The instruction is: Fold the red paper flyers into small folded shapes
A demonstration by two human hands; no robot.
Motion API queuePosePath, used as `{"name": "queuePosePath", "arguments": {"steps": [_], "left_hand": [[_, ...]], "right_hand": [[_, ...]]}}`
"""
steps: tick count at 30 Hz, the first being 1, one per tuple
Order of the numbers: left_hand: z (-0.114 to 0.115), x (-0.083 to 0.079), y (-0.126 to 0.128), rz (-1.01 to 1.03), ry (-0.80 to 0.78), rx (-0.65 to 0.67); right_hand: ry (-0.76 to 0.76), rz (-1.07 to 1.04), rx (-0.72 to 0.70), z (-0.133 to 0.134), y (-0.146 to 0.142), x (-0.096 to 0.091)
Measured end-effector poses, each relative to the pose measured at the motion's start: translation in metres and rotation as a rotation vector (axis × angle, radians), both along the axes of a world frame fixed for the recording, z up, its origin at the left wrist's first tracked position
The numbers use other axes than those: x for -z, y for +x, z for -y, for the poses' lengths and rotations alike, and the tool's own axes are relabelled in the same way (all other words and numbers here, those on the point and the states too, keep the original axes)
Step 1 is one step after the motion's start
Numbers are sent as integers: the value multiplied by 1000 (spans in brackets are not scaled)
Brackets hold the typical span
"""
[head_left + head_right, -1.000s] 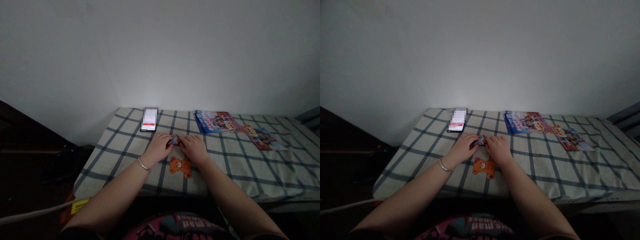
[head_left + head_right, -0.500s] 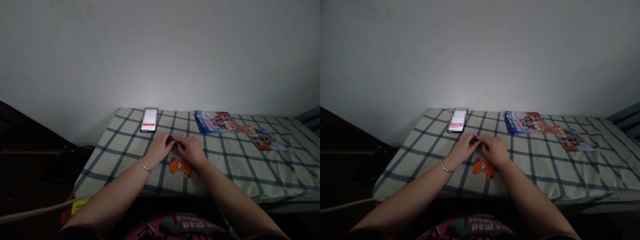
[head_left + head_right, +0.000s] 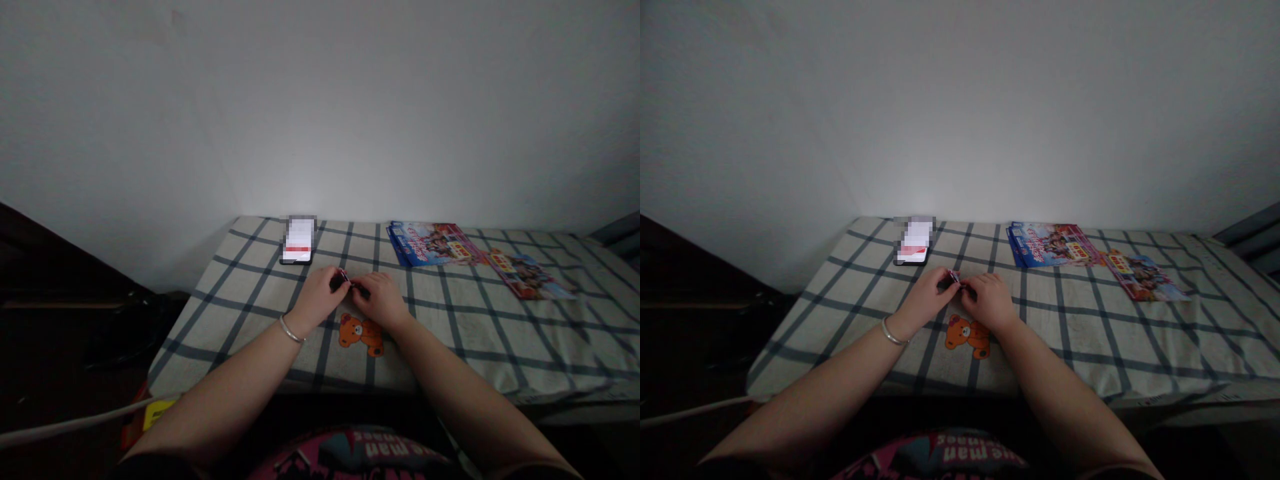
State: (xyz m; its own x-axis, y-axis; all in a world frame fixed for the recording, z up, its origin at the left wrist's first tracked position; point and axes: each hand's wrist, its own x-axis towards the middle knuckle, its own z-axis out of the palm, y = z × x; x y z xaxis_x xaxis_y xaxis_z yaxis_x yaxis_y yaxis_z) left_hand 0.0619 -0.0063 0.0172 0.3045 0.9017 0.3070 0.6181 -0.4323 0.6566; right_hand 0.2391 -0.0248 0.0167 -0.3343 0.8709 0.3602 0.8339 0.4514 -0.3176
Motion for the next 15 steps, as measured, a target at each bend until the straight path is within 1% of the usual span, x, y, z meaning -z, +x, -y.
{"name": "queuePosePath", "arguments": {"steps": [4,10,15], "left_hand": [[-1,1,-2,-7,12,-5],[-4,3,-3,74,-5,54],[-5,3,-5,47,11,101]], "right_hand": [[-39,-49,49,-1,1,-1],[-116,-187,95,-3,5,-4],[-140,-253,138,-5,8,0]]}}
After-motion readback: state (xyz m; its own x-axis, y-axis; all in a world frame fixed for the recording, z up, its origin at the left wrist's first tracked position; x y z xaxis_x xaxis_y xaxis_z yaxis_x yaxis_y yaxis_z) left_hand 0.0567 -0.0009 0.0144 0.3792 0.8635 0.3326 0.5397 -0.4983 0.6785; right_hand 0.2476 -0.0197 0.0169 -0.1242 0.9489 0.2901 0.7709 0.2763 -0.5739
